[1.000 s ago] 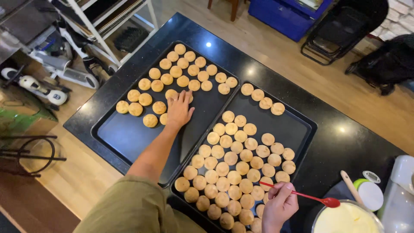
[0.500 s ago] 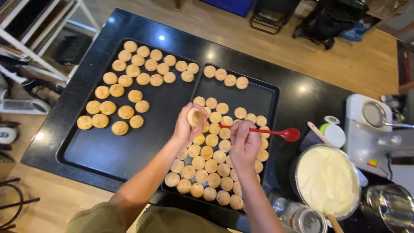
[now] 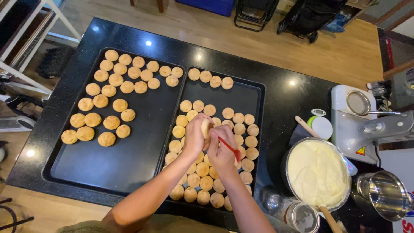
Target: Organizing and brushing cream puffs on baking sheets in a professional kitchen.
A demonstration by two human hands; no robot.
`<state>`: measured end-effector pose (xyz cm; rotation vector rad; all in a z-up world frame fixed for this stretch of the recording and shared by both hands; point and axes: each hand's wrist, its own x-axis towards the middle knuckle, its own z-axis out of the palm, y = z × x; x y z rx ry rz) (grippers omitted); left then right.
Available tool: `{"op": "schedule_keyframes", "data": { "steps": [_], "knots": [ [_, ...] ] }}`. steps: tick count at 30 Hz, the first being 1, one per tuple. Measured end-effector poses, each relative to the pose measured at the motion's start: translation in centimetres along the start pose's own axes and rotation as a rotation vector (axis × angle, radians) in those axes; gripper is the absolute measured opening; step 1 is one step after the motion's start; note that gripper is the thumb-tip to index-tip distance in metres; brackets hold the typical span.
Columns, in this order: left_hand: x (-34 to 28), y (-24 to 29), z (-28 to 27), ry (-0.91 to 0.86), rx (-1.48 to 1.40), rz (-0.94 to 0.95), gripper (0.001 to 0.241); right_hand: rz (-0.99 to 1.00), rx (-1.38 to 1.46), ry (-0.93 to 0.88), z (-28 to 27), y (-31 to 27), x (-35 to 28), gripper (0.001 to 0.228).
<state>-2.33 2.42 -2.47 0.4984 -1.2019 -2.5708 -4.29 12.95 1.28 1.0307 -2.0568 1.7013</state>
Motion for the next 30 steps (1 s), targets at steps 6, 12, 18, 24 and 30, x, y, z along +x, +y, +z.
{"op": "schedule_keyframes", "data": {
  "steps": [6, 12, 18, 24, 30],
  "knots": [
    [4.0, -3.3, 1.1, 0.014, 0.348, -0.034, 0.041, 0.630, 0.163, 0.111, -0.3, 8.2, -1.9, 0.031],
    [10.6, -9.7, 2.3, -0.097, 0.610, 0.222, 0.036, 0.302, -0.189, 0.193, -3.2, 8.8, 0.5, 0.027],
    [22.4, -13.7, 4.9, -0.180, 1.084, 0.520, 0.029, 0.534, -0.105, 0.537, -7.2, 14.6, -0.1, 0.030],
    [30.0, -13.8, 3.8, -0.433, 1.927, 0.581, 0.035, 0.501, -0.049, 0.439, -7.0, 15.1, -0.2, 0.033],
    [25.4, -5.8, 1.2, -0.072, 1.458, 0.819, 0.047, 0.561, -0.006, 0.414, -6.3, 15.5, -0.8, 0.033]
  ]
}}
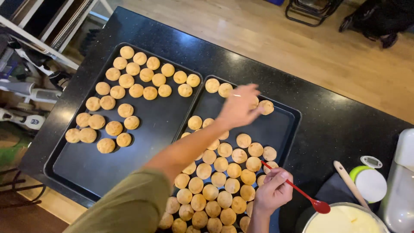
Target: Organizing and brushing cream puffs on baking sheets in a professional kitchen.
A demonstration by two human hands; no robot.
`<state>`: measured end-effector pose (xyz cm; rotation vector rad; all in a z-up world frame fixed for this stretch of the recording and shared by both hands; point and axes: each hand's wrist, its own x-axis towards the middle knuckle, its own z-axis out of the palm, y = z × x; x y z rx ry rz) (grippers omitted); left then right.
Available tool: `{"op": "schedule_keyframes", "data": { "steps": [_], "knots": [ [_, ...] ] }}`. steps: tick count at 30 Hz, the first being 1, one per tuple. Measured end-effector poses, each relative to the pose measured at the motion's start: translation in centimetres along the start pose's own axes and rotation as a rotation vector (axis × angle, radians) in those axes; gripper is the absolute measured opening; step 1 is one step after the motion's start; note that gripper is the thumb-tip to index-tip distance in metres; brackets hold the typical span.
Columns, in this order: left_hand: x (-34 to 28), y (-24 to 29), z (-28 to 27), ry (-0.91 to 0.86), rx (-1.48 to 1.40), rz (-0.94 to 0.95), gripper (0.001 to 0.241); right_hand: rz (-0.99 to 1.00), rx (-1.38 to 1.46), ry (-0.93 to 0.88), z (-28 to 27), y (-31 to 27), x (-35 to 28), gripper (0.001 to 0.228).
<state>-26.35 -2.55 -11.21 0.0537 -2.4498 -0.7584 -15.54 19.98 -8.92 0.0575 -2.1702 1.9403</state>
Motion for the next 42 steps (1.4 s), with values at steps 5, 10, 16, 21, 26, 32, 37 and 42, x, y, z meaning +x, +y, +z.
{"op": "schedule_keyframes", "data": {
  "steps": [5, 10, 16, 21, 26, 32, 37, 42],
  "knots": [
    [-5.8, -8.0, -9.4, 0.261, 0.299, -0.337, 0.039, -0.016, 0.026, -0.032, 0.1, -1.6, -0.6, 0.033],
    [-13.6, -15.4, -14.7, 0.360, 0.869, -0.382, 0.070, -0.027, 0.102, -0.093, 1.8, -2.8, -2.5, 0.033],
    [-13.6, -16.8, -15.4, -0.029, 0.648, -0.378, 0.071, 0.015, 0.112, -0.242, 3.4, -2.9, -4.8, 0.034],
    [-11.8, -19.9, -11.7, -0.109, 0.649, -0.464, 0.066, 0.058, 0.114, -0.315, 3.1, -2.4, -5.2, 0.033],
    [-9.0, -18.6, -11.8, -0.029, 0.790, -0.648, 0.081, 0.072, 0.137, -0.278, 2.5, -0.3, -4.7, 0.030],
    [-11.0, -16.8, -11.6, -0.096, 0.803, -0.592, 0.060, 0.071, 0.107, -0.247, 3.3, -1.3, -4.4, 0.030],
    [-12.6, -14.8, -13.2, -0.187, 0.655, -0.605, 0.037, -0.015, -0.005, -0.261, 4.0, -2.2, -4.4, 0.035],
    [-14.6, -11.7, -13.4, 0.095, 0.175, -0.480, 0.032, 0.013, 0.057, -0.342, 5.1, -4.3, -3.9, 0.034]
  ]
}}
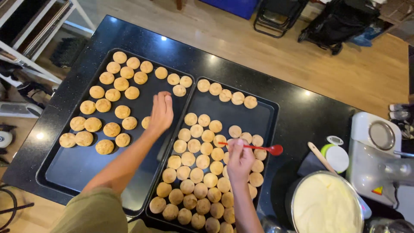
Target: Organizing and brushing cream puffs on baking sheets in a professional kitchen.
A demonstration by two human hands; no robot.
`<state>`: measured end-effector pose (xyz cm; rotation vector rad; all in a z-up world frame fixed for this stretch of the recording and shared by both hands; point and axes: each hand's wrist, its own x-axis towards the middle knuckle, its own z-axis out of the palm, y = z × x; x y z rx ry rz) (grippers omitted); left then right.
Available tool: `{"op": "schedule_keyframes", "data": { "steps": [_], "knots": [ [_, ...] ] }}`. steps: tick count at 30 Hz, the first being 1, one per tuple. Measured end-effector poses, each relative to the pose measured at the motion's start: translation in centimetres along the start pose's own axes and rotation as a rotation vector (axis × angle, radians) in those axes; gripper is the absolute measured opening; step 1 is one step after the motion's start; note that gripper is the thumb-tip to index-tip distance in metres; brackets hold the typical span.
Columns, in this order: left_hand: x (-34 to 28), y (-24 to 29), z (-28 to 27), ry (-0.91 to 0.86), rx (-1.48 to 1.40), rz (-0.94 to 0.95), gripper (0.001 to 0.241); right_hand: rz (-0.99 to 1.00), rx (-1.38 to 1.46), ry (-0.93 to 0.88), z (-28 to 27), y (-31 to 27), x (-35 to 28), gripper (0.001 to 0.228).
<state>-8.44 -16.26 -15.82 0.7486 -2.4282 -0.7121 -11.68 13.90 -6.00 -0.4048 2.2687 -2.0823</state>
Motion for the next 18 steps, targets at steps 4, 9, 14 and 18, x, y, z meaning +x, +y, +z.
{"op": "schedule_keyframes", "data": {
  "steps": [4, 9, 14, 18],
  "knots": [
    [-4.2, 9.9, -4.7, -0.144, -1.032, -0.107, 0.044, -0.014, 0.131, -0.046, 1.6, -5.6, -0.1, 0.033],
    [-8.3, 18.5, -10.4, -0.431, -1.598, -0.136, 0.049, -0.414, 0.189, -0.023, 2.5, -12.3, -1.3, 0.032],
    [-10.2, 19.4, -11.8, -0.341, -1.380, 0.008, 0.049, -0.504, -0.057, -0.165, 1.8, -14.5, -2.9, 0.030],
    [-11.5, 19.4, -12.4, -0.391, -1.410, -0.061, 0.046, -0.482, 0.032, -0.209, 0.6, -14.7, -3.9, 0.023]
  ]
}}
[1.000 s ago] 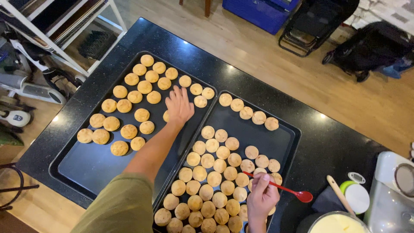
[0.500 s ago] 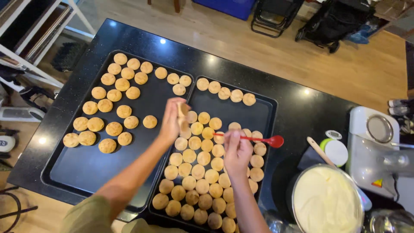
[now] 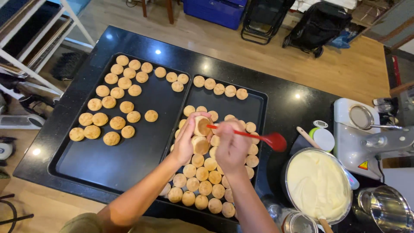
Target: Organizing and brushing cream puffs on baking sheets in a professional kitchen.
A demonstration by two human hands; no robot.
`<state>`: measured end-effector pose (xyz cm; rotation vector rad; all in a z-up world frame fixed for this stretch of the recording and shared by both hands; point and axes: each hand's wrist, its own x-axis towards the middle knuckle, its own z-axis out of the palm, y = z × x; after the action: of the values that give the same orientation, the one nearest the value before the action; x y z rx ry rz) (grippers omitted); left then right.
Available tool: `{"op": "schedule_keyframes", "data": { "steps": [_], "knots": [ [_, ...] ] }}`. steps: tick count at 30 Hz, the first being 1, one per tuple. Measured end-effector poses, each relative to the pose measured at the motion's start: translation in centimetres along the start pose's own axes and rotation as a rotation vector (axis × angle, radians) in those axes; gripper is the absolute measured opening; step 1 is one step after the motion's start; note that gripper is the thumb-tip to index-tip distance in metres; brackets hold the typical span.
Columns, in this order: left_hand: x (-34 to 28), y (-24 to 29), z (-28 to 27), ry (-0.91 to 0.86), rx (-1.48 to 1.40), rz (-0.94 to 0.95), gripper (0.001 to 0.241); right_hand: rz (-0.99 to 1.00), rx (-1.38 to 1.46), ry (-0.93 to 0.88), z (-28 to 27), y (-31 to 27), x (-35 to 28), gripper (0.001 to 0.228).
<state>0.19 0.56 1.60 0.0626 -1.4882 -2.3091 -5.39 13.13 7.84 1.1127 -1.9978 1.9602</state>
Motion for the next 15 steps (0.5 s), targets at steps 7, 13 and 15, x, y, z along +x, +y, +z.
{"op": "schedule_keyframes", "data": {
  "steps": [7, 13, 15],
  "knots": [
    [-0.5, 1.0, 0.1, -0.068, 0.269, 0.139, 0.048, -0.123, -0.207, -0.073, 1.1, 0.5, -1.1, 0.020],
    [-0.6, 0.6, 0.2, 0.028, -0.128, -0.130, 0.046, 0.168, 0.274, 0.016, 1.4, 2.0, -2.1, 0.022],
    [-0.5, 1.1, 0.6, -0.019, 0.677, 0.161, 0.046, -0.149, -0.234, -0.038, 1.6, 1.5, -1.8, 0.021]
  ]
}}
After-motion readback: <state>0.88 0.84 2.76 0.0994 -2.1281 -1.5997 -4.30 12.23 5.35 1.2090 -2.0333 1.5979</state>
